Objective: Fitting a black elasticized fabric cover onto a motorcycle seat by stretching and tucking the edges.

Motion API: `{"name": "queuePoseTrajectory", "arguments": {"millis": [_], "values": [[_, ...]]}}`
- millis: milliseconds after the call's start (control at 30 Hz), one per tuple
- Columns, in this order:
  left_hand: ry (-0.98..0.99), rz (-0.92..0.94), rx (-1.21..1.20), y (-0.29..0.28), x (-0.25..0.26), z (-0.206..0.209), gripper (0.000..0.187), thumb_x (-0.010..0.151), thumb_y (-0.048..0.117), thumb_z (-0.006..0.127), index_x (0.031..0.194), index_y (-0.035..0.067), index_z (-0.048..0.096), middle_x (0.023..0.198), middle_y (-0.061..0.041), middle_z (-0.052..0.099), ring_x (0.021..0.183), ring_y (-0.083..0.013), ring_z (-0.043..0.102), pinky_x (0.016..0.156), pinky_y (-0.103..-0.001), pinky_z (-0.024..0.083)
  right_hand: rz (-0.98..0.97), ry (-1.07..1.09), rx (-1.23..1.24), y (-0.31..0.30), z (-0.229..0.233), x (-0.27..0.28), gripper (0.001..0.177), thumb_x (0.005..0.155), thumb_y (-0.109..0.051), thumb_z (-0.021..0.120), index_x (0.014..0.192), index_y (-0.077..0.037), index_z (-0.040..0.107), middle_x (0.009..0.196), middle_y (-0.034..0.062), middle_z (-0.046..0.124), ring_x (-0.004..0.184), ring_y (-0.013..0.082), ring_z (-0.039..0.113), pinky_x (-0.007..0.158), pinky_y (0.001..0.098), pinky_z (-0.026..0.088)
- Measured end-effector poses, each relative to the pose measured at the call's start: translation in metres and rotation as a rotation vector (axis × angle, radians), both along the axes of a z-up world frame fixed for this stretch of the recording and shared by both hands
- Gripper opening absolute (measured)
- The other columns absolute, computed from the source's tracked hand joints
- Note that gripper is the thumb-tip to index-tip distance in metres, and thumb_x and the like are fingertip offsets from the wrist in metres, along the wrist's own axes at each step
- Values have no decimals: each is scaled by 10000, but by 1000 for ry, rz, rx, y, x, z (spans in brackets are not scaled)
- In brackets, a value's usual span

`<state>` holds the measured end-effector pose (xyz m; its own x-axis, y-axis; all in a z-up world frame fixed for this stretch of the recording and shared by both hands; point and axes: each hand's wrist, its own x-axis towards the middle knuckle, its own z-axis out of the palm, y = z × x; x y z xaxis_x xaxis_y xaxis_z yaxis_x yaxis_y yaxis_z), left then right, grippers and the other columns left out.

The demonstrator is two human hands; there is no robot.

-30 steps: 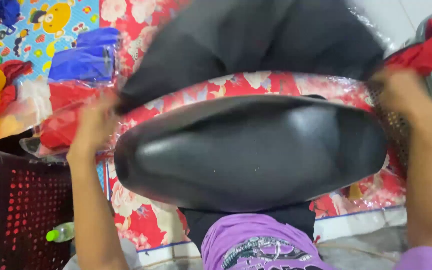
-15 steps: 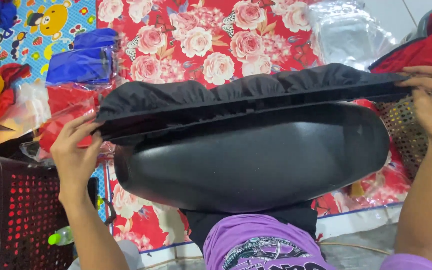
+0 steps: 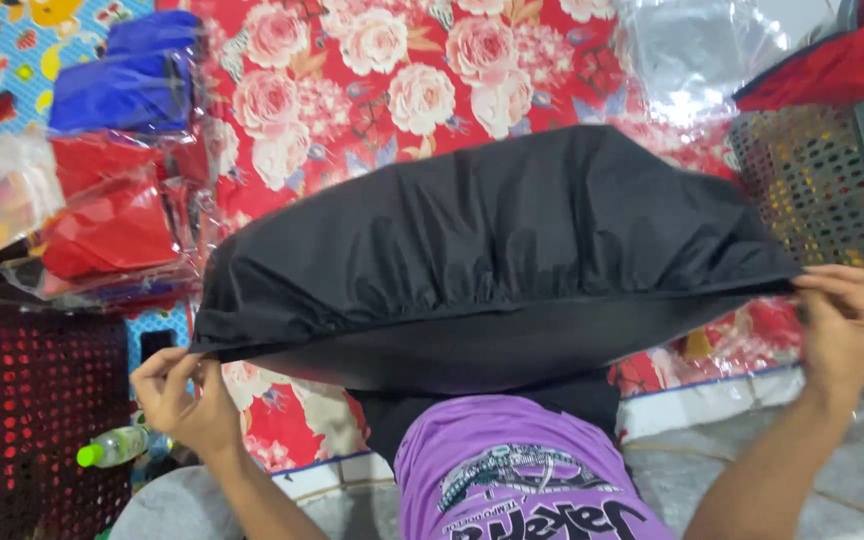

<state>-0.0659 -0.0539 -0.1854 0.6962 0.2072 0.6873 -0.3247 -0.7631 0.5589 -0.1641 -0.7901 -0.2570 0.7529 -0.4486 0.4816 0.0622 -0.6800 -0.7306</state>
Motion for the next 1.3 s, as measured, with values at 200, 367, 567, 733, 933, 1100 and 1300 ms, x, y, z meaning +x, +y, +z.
{"name": "queuePoseTrajectory", "arguments": {"millis": [200, 367, 567, 733, 933, 1100, 1300], "values": [[63, 101, -73, -14, -17, -29, 196, 979, -190, 799, 928, -34, 692, 1088, -170, 528, 943, -269, 566, 694, -340, 423, -3, 86, 29, 63, 14, 4, 206, 1034, 174, 614, 1028, -19, 684, 1322, 266, 619, 1328, 323, 604, 1201, 427, 499], [11, 76, -145, -22, -17, -24, 205, 937, -276, 740, 939, -74, 706, 1137, -186, 532, 1044, -332, 617, 911, -438, 555, -208, -341, -302, 165, 77, 46, 141, 756, 157, 425, 787, 103, 552, 986, 265, 502, 970, 408, 514, 915, 520, 441], [-22, 89, -414, -12, -21, -45, 193, 958, -254, 718, 1065, -112, 641, 1027, -205, 560, 869, -255, 618, 730, -356, 605, 358, -247, -358, 271, 108, 79, 162, 778, -15, 794, 839, -164, 813, 1019, 43, 769, 985, 328, 637, 927, 462, 451], [47, 118, -471, -8, -26, -50, 271, 987, -205, 710, 1208, -105, 588, 1022, -229, 621, 894, -232, 648, 773, -349, 611, 516, -186, -457, 306, 118, 95, 138, 881, -70, 810, 1013, -108, 801, 1094, 65, 739, 1003, 284, 610, 889, 431, 385], [44, 65, -441, -8, -26, -48, 185, 1006, -210, 713, 1158, -152, 624, 990, -263, 650, 844, -303, 713, 720, -374, 622, 568, -104, -540, 303, 114, 95, 60, 945, -76, 780, 980, -124, 774, 1065, 24, 722, 946, 254, 570, 845, 429, 315], [-9, 83, -439, -15, -20, -50, 168, 992, -217, 684, 1147, -167, 645, 995, -262, 621, 802, -332, 712, 658, -412, 634, 621, -88, -515, 309, 133, 95, 128, 973, -86, 754, 1097, -77, 780, 1065, 70, 738, 925, 289, 584, 809, 405, 376], [-17, 113, -684, -28, -9, -42, 113, 1014, -75, 688, 1126, -67, 668, 999, -203, 688, 746, -286, 735, 633, -372, 648, 647, -15, -566, 303, 116, 96, 76, 991, -119, 748, 1062, -124, 776, 1027, 12, 707, 895, 232, 546, 802, 393, 320]]}}
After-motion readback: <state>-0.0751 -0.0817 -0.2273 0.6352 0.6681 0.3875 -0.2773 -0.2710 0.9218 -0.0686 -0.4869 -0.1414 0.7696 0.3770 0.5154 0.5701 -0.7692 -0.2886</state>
